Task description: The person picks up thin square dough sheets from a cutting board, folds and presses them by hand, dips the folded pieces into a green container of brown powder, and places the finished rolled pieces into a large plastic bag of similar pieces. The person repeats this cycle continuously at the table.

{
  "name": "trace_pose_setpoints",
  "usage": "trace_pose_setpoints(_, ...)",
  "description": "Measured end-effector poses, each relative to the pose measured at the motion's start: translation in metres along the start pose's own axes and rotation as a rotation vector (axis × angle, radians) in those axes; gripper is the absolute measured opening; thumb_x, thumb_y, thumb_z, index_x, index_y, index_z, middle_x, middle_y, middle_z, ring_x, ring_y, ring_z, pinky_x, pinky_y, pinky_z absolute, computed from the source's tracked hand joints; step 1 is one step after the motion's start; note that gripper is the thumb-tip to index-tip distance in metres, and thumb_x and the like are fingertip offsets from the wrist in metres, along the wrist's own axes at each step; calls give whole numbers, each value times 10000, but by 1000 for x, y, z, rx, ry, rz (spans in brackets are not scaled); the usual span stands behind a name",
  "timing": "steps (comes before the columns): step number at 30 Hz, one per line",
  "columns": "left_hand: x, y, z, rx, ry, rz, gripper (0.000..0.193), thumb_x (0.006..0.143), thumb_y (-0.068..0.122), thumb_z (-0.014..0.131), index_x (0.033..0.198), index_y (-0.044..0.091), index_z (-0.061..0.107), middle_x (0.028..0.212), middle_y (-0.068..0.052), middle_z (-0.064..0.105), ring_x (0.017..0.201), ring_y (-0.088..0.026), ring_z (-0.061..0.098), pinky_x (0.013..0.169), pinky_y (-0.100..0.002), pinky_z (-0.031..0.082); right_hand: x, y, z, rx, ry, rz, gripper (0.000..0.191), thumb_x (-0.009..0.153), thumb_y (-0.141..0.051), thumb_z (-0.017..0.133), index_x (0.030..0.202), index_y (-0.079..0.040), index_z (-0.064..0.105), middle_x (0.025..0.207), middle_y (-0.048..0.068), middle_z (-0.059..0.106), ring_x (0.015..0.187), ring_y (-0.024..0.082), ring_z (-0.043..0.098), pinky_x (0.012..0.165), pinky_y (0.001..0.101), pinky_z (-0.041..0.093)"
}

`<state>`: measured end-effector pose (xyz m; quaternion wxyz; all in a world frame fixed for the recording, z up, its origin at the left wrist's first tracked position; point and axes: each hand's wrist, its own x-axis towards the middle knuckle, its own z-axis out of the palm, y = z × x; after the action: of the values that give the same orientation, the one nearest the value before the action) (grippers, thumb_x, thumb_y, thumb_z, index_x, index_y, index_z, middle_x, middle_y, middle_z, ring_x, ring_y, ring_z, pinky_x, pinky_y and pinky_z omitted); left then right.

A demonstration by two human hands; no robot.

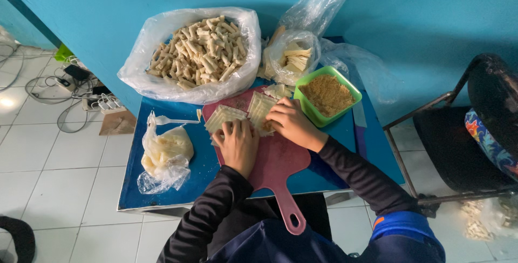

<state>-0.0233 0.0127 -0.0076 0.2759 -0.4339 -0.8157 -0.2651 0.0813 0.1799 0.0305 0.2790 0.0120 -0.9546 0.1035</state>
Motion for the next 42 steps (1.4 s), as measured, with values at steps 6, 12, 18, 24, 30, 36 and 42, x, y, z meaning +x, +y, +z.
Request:
trace_pose_setpoints(6, 5, 1, -4, -69, 21, 49, 160, 893, 262, 700, 970, 136, 637, 992, -23, 658, 1024, -282, 578, 887, -466, 417, -2, 1, -1, -103, 20, -28, 159, 840, -146, 780, 978, -96, 720, 1026, 5, 679, 1103, 239, 566, 919, 425, 392)
trace_pose_setpoints(12, 9, 3, -6, -194, -39, 42, 151, 947, 235, 692, 1030, 125, 630, 922, -25, 681, 946, -263, 612, 841, -427, 435, -4, 3, 0, -75, -21, -40, 165, 834, -128, 754, 994, -100, 732, 1048, 0, 693, 1111, 227, 575, 919, 418, 398)
trace_pose_setpoints(18, 9, 4, -6, -280, -32, 8, 183, 934, 189, 665, 1102, 124, 630, 966, -18, 711, 946, -263, 621, 839, -427, 435, 2, -2, -6, -100, 10, -49, 157, 837, -202, 788, 910, -93, 702, 1009, 13, 659, 1078, 247, 559, 894, 428, 396)
trace_pose_setpoints(24, 5, 1, -11, -184, -22, 15, 192, 913, 196, 673, 1095, 144, 636, 1011, -16, 709, 1005, -250, 624, 899, -435, 436, 3, -5, -14, -98, 5, 16, 179, 822, -205, 789, 894, -77, 686, 963, 40, 629, 967, 268, 605, 783, 417, 469)
trace_pose_setpoints(30, 3, 0, -11, -218, -65, -22, 296, 851, 250, 720, 1108, 127, 639, 992, -22, 707, 989, -272, 616, 870, -454, 436, -10, 1, -17, -61, -44, 288, 118, 836, -143, 766, 881, -78, 678, 895, 82, 646, 835, 312, 676, 697, 432, 532)
trace_pose_setpoints(36, -1, -1, 0, -275, -98, -91, 231, 905, 202, 679, 1111, 116, 620, 996, -30, 706, 993, -281, 634, 858, -460, 451, -17, 7, -8, 40, -103, 377, 171, 833, -172, 770, 902, -71, 651, 891, 85, 654, 819, 307, 684, 686, 431, 533)
trace_pose_setpoints(42, -2, -3, 7, -255, -89, -90, 175, 932, 194, 659, 1070, 101, 606, 1010, -51, 704, 970, -298, 628, 827, -467, 446, -13, 3, -7, 114, -105, 448, 156, 835, -164, 763, 886, -71, 648, 892, 88, 676, 808, 290, 706, 683, 408, 548)
